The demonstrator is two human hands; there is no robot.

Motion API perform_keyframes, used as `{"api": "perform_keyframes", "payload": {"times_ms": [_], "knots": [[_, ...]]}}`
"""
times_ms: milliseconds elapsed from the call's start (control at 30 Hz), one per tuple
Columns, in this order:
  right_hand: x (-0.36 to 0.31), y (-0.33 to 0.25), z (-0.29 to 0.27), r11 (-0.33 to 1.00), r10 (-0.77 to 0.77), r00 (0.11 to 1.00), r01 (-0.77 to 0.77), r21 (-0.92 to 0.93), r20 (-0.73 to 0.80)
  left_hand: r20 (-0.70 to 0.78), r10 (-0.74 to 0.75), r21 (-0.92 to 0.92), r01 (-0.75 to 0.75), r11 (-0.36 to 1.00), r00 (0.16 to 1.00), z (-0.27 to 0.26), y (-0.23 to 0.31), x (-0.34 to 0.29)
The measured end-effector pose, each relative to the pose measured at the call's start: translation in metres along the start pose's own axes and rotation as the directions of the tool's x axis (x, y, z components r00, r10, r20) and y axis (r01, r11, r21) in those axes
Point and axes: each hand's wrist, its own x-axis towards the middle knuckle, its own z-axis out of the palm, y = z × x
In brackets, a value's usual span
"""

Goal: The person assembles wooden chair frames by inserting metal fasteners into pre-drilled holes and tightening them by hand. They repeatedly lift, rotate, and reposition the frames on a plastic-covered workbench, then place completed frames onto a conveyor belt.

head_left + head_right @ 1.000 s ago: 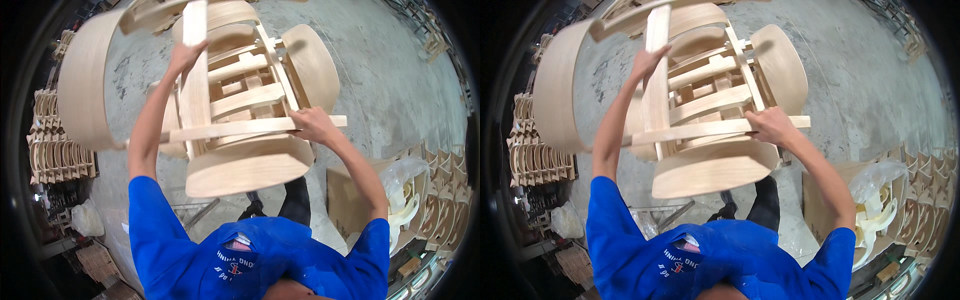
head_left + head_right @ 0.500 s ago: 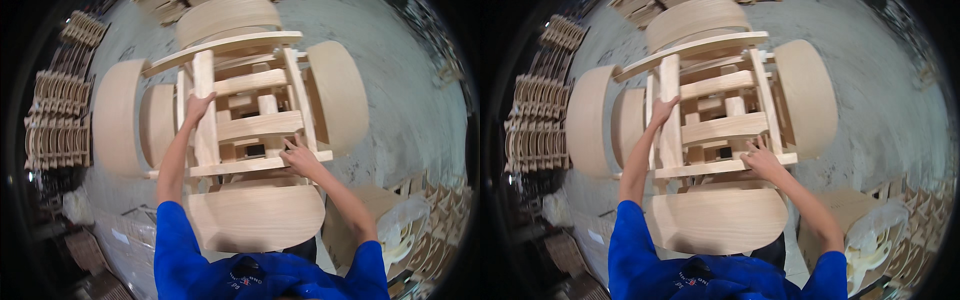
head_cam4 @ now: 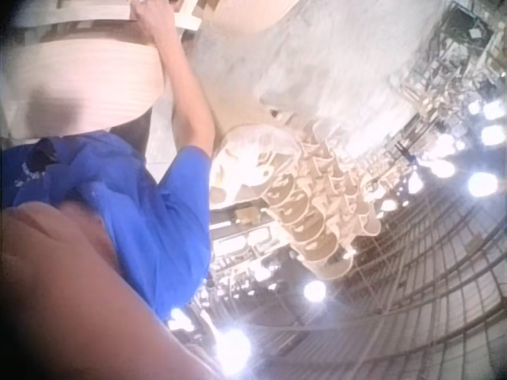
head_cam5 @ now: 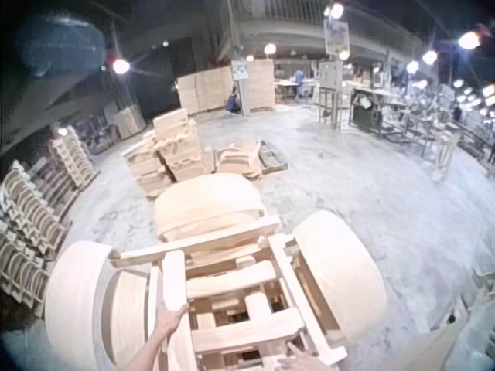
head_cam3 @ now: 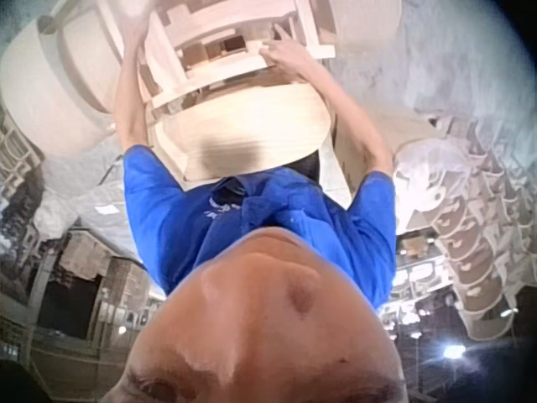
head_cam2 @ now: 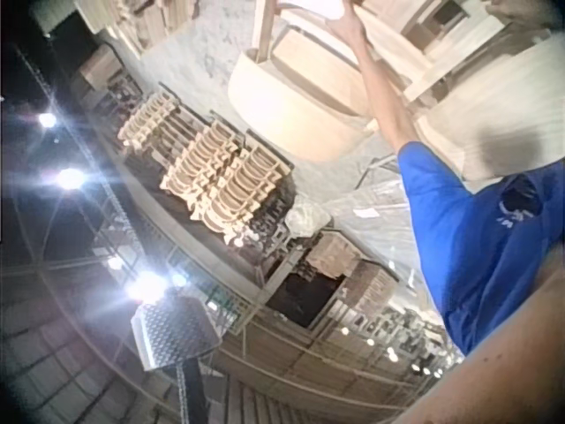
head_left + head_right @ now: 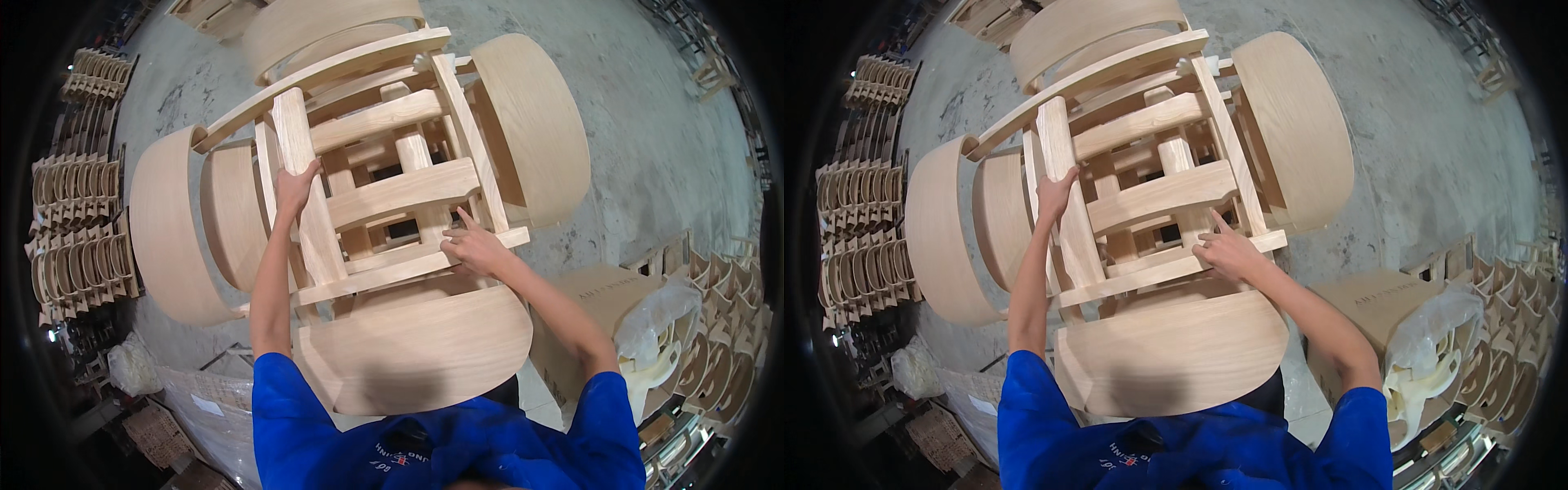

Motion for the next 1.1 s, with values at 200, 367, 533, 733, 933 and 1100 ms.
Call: {"api": "perform_keyframes", "payload": {"times_ms": [200,367,533,733,933,1100], "knots": [[0.005,-0.010,-0.003,0.996,-0.044,0.999,0.043,0.073,0.014,-0.068,0.032,0.014,-0.031,0.999,0.997,-0.003,-0.028,0.006],[0.003,-0.017,-0.018,0.981,0.016,1.000,-0.013,0.193,-0.014,-0.042,-0.026,0.137,0.032,0.990,0.999,-0.003,-0.014,0.007],[-0.082,-0.034,-0.055,0.893,0.398,0.741,-0.176,0.415,-0.541,-0.144,0.772,0.644,-0.534,0.548,0.619,0.016,0.035,-0.035],[-0.296,-0.149,-0.023,0.487,0.815,0.017,-0.562,0.669,-0.579,0.754,0.589,-0.421,-0.473,0.774,0.292,0.108,0.107,-0.167],[-0.484,-0.283,0.060,0.052,0.689,-0.606,-0.507,0.860,-0.398,0.764,0.628,-0.113,-0.927,0.357,0.149,0.103,0.158,-0.217],[-0.631,-0.306,0.113,-0.325,0.395,-0.817,-0.552,0.768,-0.420,0.592,0.805,-0.287,-0.921,0.262,0.044,0.120,0.278,-0.347]]}}
